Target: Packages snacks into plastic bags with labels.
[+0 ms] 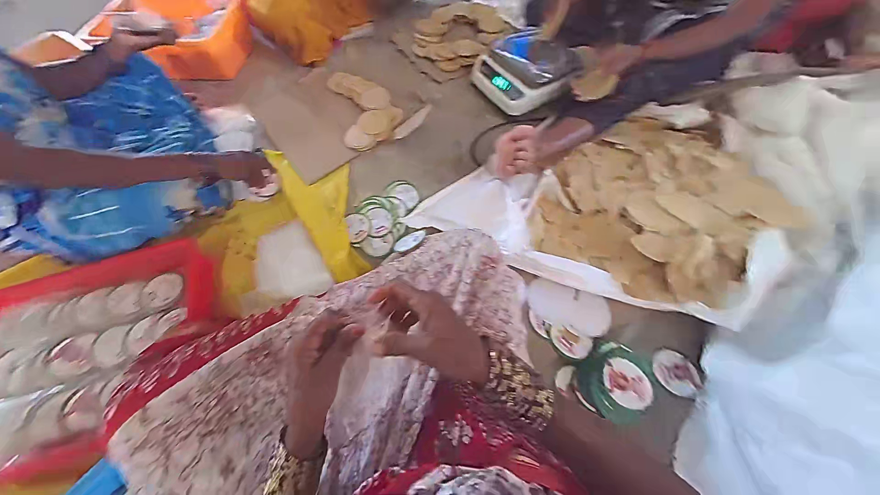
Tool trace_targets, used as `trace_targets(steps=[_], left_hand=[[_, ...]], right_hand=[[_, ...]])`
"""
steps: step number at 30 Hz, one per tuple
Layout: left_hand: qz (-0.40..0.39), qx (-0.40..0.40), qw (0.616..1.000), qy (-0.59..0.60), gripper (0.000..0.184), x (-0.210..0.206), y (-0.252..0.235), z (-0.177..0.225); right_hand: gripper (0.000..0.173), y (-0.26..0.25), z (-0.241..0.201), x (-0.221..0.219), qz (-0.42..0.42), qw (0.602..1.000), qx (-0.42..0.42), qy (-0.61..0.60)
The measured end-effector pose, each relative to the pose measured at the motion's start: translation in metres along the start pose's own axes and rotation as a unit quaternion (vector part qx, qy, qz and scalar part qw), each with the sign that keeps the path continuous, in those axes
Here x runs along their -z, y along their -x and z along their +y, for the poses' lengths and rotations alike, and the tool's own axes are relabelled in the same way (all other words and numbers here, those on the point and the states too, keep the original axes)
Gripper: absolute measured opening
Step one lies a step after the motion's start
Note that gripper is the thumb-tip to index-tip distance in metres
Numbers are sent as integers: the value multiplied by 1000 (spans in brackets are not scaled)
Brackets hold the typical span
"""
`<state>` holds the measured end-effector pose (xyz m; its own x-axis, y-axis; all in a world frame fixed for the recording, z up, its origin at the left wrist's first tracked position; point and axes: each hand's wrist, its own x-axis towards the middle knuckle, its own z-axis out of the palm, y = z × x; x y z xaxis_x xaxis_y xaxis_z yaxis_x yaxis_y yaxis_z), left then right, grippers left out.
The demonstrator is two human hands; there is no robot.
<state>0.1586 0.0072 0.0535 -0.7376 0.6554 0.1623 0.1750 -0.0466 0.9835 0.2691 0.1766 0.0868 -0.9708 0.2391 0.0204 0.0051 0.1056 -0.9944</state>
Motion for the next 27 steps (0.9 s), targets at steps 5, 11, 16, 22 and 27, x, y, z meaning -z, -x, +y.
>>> trace_targets(steps=[5,11,16,22,27], left_hand=[[-84,81,991,69,14,-4,6,6],[-69,11,998,9,17,-4,2,4],[19,-57,996,-71,28,-7,-3,-1],[15,1,995,-98,31,-36,1,-6],[23,3,997,-74,28,-50,-1,-5]], right_hand=[[24,7,6,3,57,995,48,68],[24,30,42,72,341,938,47,38],[43,85,98,147,312,816,-350,339],[63,81,143,138,247,756,-454,402],[41,73,140,145,226,783,-461,351]])
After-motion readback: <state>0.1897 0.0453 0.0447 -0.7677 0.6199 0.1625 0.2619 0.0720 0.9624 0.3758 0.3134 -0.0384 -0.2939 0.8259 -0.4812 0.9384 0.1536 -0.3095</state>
